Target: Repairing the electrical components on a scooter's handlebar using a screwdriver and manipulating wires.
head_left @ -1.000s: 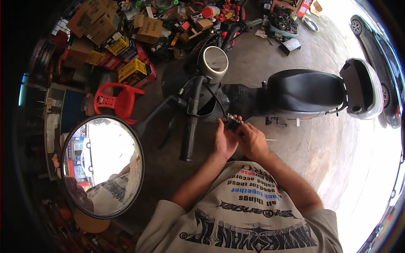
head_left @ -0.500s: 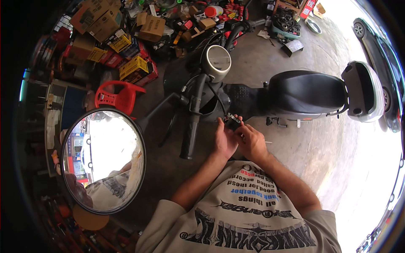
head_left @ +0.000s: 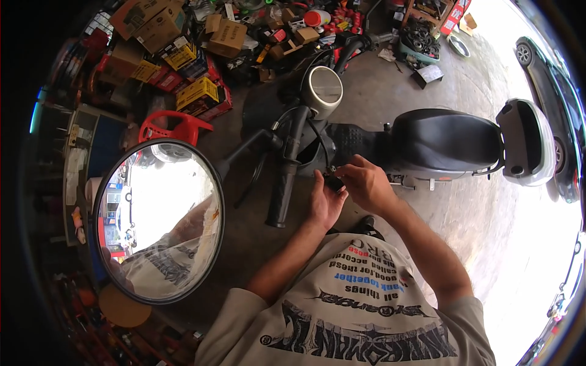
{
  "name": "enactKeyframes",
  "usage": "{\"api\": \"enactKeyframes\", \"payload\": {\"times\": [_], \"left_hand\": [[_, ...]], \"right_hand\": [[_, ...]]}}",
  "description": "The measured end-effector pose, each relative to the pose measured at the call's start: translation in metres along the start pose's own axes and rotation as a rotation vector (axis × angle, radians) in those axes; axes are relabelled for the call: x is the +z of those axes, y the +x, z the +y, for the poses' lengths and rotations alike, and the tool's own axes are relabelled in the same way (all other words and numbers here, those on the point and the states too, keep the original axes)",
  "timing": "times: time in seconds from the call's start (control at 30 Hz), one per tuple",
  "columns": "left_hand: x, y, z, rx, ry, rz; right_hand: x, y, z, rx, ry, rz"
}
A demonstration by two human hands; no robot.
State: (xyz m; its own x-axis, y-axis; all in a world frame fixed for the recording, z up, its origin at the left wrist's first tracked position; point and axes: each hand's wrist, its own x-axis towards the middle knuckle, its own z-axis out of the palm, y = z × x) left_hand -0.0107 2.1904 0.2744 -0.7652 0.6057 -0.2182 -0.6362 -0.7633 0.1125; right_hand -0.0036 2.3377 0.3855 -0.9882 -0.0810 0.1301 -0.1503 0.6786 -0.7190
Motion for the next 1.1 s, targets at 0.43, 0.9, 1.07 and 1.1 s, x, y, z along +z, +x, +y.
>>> {"api": "enactKeyframes", "payload": {"times": [0.43,0.9,1.07,1.1], "left_hand": [[0.023,-0.006,-0.001,0.078,0.208,0.141],[0.015,-0.003,-0.002,0.060,0.252,0.138],[0.008,-0.003,-0.004,0.077,0.281,0.179],[0.004,-0.003,-0.004,0.075,0.276,0.182]], "right_hand": [[0.017,0.015,0.005,-0.103,0.055,-0.110],[0.016,0.027,0.008,-0.169,-0.081,-0.189],[0.015,0.031,0.013,-0.227,-0.117,-0.240],[0.015,0.032,0.013,-0.230,-0.109,-0.252]]}}
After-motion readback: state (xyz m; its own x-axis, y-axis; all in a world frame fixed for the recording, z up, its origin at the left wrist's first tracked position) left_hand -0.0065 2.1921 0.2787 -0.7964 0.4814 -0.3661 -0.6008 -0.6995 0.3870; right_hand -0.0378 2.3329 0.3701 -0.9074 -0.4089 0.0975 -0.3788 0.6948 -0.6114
